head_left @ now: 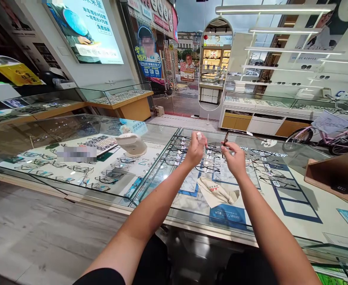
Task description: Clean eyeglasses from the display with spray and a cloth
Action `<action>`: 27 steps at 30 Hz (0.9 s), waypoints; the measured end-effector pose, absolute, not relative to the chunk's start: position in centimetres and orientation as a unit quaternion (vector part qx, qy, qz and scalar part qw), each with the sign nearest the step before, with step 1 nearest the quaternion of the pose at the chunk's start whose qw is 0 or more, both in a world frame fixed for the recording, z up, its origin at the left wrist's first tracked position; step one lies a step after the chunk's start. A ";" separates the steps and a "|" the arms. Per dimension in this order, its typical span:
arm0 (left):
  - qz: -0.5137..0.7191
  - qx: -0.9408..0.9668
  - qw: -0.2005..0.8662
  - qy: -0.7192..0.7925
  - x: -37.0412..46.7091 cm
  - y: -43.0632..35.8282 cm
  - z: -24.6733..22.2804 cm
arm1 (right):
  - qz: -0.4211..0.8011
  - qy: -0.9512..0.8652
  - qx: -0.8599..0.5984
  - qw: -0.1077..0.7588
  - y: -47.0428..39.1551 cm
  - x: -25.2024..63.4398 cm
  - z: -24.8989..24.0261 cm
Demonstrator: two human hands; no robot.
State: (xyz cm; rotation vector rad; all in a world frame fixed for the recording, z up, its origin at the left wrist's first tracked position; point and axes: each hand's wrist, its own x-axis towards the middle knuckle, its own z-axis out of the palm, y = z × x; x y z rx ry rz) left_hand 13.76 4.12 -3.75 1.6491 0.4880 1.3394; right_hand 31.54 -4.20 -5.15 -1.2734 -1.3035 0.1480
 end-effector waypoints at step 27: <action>0.371 0.436 0.817 0.068 12.6 3.3 -1.4 | 0.069 -0.550 -0.531 0.640 -5.2 30.5 -3.8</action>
